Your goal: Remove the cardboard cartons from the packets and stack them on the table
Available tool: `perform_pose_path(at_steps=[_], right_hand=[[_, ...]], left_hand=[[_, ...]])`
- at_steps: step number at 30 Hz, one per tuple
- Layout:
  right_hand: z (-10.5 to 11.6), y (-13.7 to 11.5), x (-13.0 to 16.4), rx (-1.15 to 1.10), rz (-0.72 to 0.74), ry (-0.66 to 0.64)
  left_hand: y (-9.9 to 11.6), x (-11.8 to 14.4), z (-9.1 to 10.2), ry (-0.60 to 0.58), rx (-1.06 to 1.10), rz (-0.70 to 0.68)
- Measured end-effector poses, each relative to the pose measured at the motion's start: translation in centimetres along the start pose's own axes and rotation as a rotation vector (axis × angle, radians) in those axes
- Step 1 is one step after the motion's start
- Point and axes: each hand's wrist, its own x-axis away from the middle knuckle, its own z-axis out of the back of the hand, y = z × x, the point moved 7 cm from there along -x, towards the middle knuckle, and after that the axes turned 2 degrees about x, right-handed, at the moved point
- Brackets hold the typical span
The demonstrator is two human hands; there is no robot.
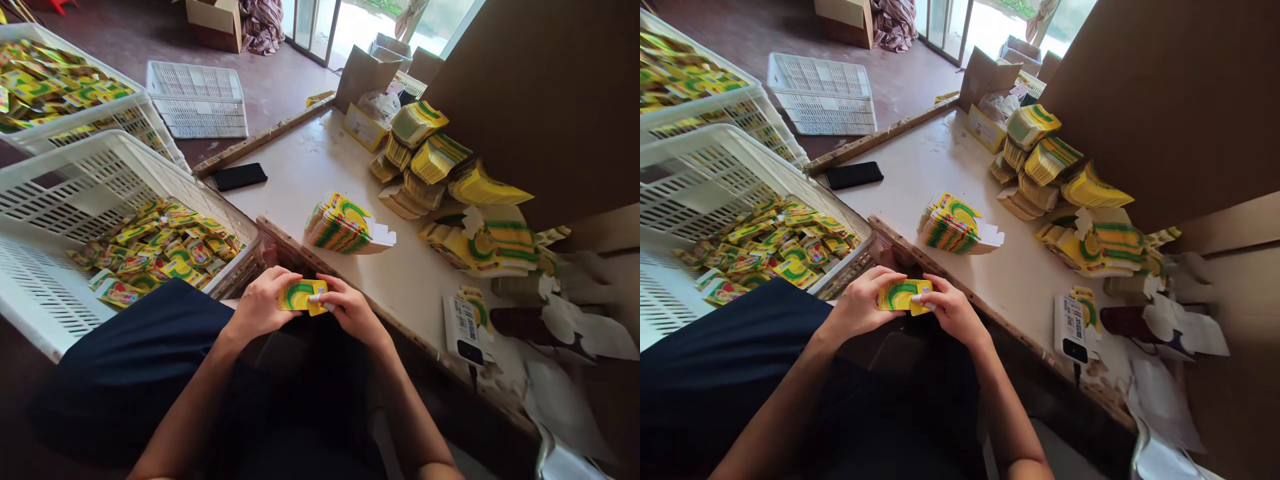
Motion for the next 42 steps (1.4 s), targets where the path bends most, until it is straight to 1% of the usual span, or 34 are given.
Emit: perform_pose_path(at_steps=[3, 6, 11, 13, 16, 18, 19, 20, 21, 22, 23, 24, 25, 26, 27, 28, 30, 32, 34, 37, 39, 41, 42], right_hand=[[-0.4, 0.0, -0.1, 0.008, 0.015, 0.021], [-0.9, 0.0, -0.1, 0.008, 0.042, 0.009], [-0.6, 0.0, -0.6, 0.015, 0.029, 0.005], [-0.6, 0.0, -1.0, 0.001, 0.009, 0.049], [-1.0, 0.2, -1.4, -0.051, -0.042, 0.149], [-1.4, 0.2, -1.7, -0.075, -0.05, 0.199], [-1.4, 0.2, -1.9, -0.077, -0.045, 0.216], [-1.1, 0.2, -2.1, -0.073, -0.044, 0.236], [-0.5, 0.4, -2.3, -0.061, -0.051, 0.265], [0.5, 0.6, -2.6, -0.036, -0.068, 0.309], [1.8, 0.9, -2.8, 0.002, -0.095, 0.368], [3.4, 1.2, -3.1, 0.055, -0.125, 0.439], [5.1, 1.6, -3.3, 0.125, -0.155, 0.518], [6.7, 2.0, -3.5, 0.2, -0.184, 0.583], [8.1, 2.4, -3.9, 0.277, -0.21, 0.632], [9.1, 2.9, -4.2, 0.347, -0.246, 0.658], [10.2, 4.2, -5.1, 0.431, -0.332, 0.632], [10.4, 5.4, -5.8, 0.453, -0.396, 0.569], [10.4, 6.0, -6.2, 0.452, -0.415, 0.529], [10.9, 5.5, -6.2, 0.467, -0.393, 0.536], [11.2, 4.5, -5.9, 0.444, -0.374, 0.589], [10.8, 3.2, -5.4, 0.352, -0.335, 0.652], [10.1, 2.4, -5.1, 0.277, -0.303, 0.663]], left_hand=[[-0.2, 0.0, 0.0, 0.034, -0.018, 0.014], [-0.5, 0.0, 0.2, 0.035, 0.005, 0.042], [-0.3, -0.1, 0.4, 0.025, 0.026, 0.039], [-0.1, -0.1, 0.2, 0.05, -0.004, 0.024], [0.0, -0.1, -0.4, 0.078, -0.072, 0.002], [-0.4, -0.1, -0.5, 0.081, -0.079, 0.005], [-0.7, -0.1, -0.2, 0.107, -0.074, 0.018], [-1.1, -0.1, 0.6, 0.169, -0.078, 0.041], [-1.6, 0.1, 1.8, 0.271, -0.103, 0.069], [-2.0, 0.4, 3.3, 0.401, -0.149, 0.102], [-2.2, 0.9, 4.9, 0.552, -0.225, 0.135], [-2.3, 1.5, 6.4, 0.68, -0.303, 0.156], [-2.4, 2.0, 7.4, 0.766, -0.367, 0.176], [-2.4, 2.3, 8.1, 0.824, -0.403, 0.184], [-2.4, 2.5, 8.5, 0.848, -0.417, 0.175], [-2.4, 2.5, 8.4, 0.845, -0.409, 0.159], [-2.3, 2.0, 7.6, 0.781, -0.347, 0.117], [-2.5, 1.4, 6.3, 0.688, -0.25, 0.113], [-2.9, 0.8, 5.1, 0.608, -0.141, 0.145], [-3.4, 0.4, 3.8, 0.523, 0.021, 0.184], [-3.7, 0.2, 2.8, 0.457, 0.135, 0.216], [-4.0, 0.0, 1.5, 0.369, 0.283, 0.267], [-4.0, -0.1, 0.8, 0.325, 0.384, 0.288]])
